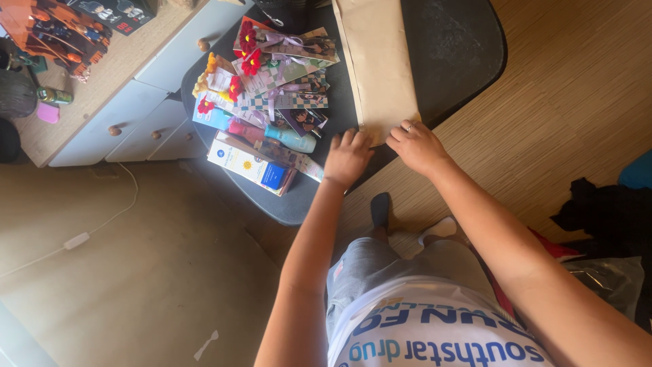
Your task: The person folds and seals a brown paper envelope on a small table. They use a tape dispenser to apply tape to the flap, then press the edges to secure the seal. The person repeats this process for multiple envelopes.
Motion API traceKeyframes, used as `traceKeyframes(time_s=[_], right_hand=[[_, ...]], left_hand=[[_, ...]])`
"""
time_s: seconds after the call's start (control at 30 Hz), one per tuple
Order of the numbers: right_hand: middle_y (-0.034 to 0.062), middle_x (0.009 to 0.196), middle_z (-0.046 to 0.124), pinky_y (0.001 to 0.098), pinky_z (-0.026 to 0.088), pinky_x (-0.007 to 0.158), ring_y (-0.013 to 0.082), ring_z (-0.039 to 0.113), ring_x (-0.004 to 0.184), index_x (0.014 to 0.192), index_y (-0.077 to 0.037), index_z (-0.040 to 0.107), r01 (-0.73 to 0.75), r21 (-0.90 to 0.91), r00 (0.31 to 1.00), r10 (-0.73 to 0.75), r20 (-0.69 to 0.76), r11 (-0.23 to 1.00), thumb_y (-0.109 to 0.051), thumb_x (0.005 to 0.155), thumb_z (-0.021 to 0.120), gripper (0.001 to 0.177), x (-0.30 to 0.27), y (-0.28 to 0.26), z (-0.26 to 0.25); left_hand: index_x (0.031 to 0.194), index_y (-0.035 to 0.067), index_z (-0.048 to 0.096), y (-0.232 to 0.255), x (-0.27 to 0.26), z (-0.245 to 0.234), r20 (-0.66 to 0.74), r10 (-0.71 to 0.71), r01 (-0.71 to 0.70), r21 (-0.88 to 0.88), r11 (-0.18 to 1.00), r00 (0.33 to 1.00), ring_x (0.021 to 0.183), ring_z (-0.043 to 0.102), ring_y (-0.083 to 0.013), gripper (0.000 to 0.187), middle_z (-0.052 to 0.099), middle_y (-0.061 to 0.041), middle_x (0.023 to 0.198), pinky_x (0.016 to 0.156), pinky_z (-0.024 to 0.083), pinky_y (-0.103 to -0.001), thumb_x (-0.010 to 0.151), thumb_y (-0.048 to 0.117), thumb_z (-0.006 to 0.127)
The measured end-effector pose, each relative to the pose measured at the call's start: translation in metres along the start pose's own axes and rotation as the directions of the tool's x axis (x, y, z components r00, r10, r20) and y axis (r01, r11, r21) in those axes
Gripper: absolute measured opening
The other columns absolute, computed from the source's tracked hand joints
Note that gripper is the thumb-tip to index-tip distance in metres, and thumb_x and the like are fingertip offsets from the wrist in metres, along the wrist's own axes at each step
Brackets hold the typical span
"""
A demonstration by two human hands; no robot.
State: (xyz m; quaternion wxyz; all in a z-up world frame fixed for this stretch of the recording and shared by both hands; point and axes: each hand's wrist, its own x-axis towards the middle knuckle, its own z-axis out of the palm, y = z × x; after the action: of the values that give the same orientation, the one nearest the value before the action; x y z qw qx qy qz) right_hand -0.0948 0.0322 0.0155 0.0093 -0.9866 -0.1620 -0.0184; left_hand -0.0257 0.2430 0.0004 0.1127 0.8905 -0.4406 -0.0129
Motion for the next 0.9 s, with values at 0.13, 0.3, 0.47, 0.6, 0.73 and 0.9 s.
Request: traceKeyframes(time_s=[0.13, 0.3, 0.47, 0.6, 0.73, 0.9], right_hand=[[0.0020, 0.105, 0.064, 0.0379, 0.051, 0.099, 0.0231, 0.060, 0.110, 0.094, -0.013, 0.068, -0.001, 0.020, 1.000, 0.002, -0.031, 1.000, -0.011, 0.084, 0.063, 0.011, -0.002, 0.001, 0.002], [0.0056, 0.104, 0.063, 0.0385, 0.052, 0.096, 0.0265, 0.060, 0.108, 0.092, -0.010, 0.067, -0.027, 0.034, 0.999, 0.028, -0.039, 0.999, -0.009, 0.083, 0.063, 0.010, -0.003, 0.002, 0.003], [0.0089, 0.102, 0.062, 0.0402, 0.054, 0.092, 0.0293, 0.061, 0.102, 0.094, -0.006, 0.067, -0.130, 0.170, 0.986, 0.145, -0.081, 0.977, -0.003, 0.085, 0.064, 0.010, 0.004, 0.000, 0.003], [0.0094, 0.102, 0.063, 0.0417, 0.054, 0.092, 0.0304, 0.062, 0.102, 0.097, -0.004, 0.069, -0.142, 0.268, 0.968, 0.191, -0.164, 0.953, 0.001, 0.080, 0.065, 0.018, 0.005, 0.003, 0.000], [0.0095, 0.105, 0.065, 0.0418, 0.053, 0.091, 0.0300, 0.062, 0.104, 0.100, -0.004, 0.071, -0.094, 0.254, 0.963, 0.153, -0.221, 0.963, -0.002, 0.084, 0.069, 0.017, 0.006, 0.006, -0.006], [0.0081, 0.099, 0.066, 0.0428, 0.053, 0.090, 0.0299, 0.063, 0.104, 0.092, -0.006, 0.071, -0.135, 0.312, 0.969, 0.191, -0.157, 0.940, -0.010, 0.084, 0.074, 0.009, 0.004, 0.007, -0.008]], left_hand=[[0.133, 0.017, 0.064, -0.007, -0.005, -0.013, 0.078, 0.027, -0.031, 0.049, 0.998, 0.997, 0.136, 0.045, -0.0270, 0.048, 0.054, -0.001, 0.132, 0.110, 0.037, -0.062, 0.091, 0.040, 0.067], [0.130, 0.014, 0.065, -0.007, -0.004, -0.009, 0.039, 0.071, -0.075, 0.093, 0.993, 0.997, 0.130, 0.050, -0.0246, 0.047, 0.058, 0.000, 0.130, 0.107, 0.040, -0.059, 0.090, 0.038, 0.067], [0.121, 0.007, 0.069, -0.001, 0.001, 0.003, -0.126, 0.127, -0.126, 0.016, 0.992, 0.984, 0.109, 0.060, -0.0225, 0.033, 0.064, -0.003, 0.110, 0.095, 0.050, -0.040, 0.093, 0.025, 0.070], [0.094, 0.010, 0.066, 0.000, 0.010, 0.010, -0.126, 0.104, -0.108, -0.024, 0.994, 0.987, 0.100, 0.062, -0.0244, 0.016, 0.062, -0.005, 0.098, 0.085, 0.050, -0.040, 0.083, 0.022, 0.068], [0.088, 0.010, 0.066, 0.004, 0.016, 0.013, -0.149, 0.158, -0.151, 0.058, 0.987, 0.976, 0.099, 0.062, -0.0246, 0.006, 0.063, -0.006, 0.096, 0.083, 0.052, -0.039, 0.083, 0.013, 0.064], [0.091, 0.010, 0.068, 0.003, 0.018, 0.019, -0.171, 0.087, -0.090, -0.012, 0.996, 0.981, 0.096, 0.064, -0.0252, 0.009, 0.062, -0.005, 0.093, 0.077, 0.056, -0.038, 0.082, 0.011, 0.063]])
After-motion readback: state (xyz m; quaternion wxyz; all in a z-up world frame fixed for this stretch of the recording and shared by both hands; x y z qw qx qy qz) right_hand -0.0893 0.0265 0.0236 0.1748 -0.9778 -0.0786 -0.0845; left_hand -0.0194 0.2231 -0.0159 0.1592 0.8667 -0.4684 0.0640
